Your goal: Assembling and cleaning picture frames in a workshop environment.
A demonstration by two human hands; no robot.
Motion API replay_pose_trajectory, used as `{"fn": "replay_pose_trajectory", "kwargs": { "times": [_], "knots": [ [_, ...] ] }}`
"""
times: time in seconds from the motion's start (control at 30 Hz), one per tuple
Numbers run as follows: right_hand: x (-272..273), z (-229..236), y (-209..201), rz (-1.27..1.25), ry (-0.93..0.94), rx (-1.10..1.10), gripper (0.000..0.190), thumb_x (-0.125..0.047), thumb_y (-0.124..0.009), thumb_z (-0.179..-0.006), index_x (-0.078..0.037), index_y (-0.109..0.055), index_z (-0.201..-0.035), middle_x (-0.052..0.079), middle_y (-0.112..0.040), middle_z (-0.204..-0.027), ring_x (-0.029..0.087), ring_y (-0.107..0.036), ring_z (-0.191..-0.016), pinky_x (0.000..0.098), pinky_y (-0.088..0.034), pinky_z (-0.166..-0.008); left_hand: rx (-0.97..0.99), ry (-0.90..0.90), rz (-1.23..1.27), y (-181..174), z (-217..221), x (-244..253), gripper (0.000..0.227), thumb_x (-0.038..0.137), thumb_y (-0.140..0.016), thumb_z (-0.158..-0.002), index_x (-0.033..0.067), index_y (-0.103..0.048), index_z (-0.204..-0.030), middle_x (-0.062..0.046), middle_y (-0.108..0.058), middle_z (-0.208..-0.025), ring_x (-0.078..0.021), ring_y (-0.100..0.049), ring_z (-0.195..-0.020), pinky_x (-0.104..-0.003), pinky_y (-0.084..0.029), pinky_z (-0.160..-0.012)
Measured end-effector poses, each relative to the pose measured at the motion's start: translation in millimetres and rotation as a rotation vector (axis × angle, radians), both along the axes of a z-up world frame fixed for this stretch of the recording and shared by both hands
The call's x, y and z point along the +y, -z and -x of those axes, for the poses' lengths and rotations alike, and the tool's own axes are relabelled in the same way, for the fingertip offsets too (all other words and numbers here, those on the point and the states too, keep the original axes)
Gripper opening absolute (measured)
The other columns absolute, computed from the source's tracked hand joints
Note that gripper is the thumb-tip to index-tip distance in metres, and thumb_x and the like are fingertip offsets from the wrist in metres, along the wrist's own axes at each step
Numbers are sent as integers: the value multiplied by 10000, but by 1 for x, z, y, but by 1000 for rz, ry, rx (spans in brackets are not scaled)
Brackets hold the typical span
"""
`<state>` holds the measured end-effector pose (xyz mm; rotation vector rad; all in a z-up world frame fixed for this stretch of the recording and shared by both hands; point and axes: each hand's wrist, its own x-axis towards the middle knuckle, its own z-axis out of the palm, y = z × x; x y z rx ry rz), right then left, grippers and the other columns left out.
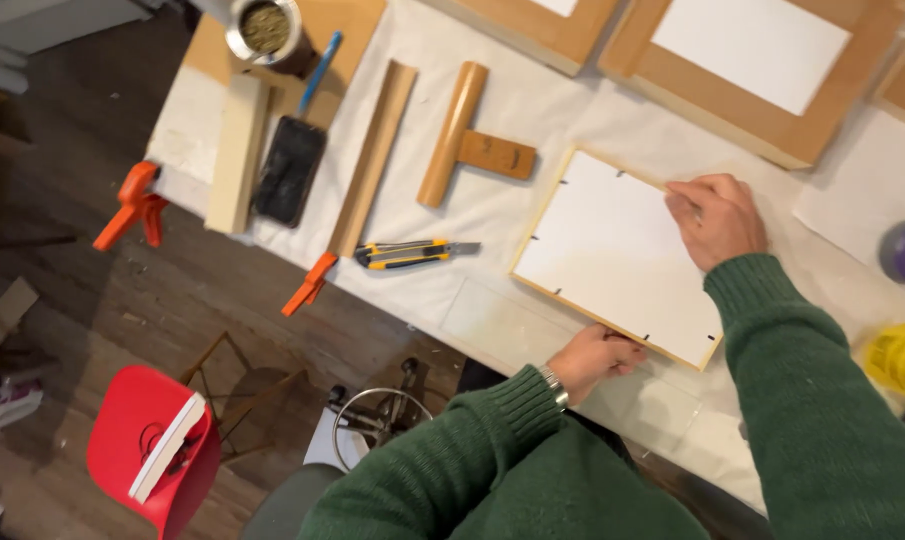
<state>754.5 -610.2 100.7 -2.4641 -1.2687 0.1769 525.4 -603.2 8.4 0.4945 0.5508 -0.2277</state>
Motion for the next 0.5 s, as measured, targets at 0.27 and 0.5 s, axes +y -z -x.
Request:
{"fn": "replay_pose_trajectory", "kwargs": {
  "times": [0.27,0.5],
  "knots": [
    [-9,109,-18,-127,-175,67,250,-171,-741,-959,-85,-746,-1194,108,-668,-1235,315,-610,-1168,424,-499,-1022,-103,177,-212,-8,37,33,323,263,-570,-1025,-17,-671,-1153,-129,-763,-1013,-192,-730,-777,-290,-559,-621],
    [-20,195,-23,-122,-260,310,205,-186,-726,-908,-95,-763,-1087,84,-703,-1139,275,-676,-1058,389,-541,-921,370,-201,-1484,-38,126,195,138,166,-668,-918,70,-708,-1008,-153,-721,-894,-368,-699,-868,-458,-549,-761]
  ]
}}
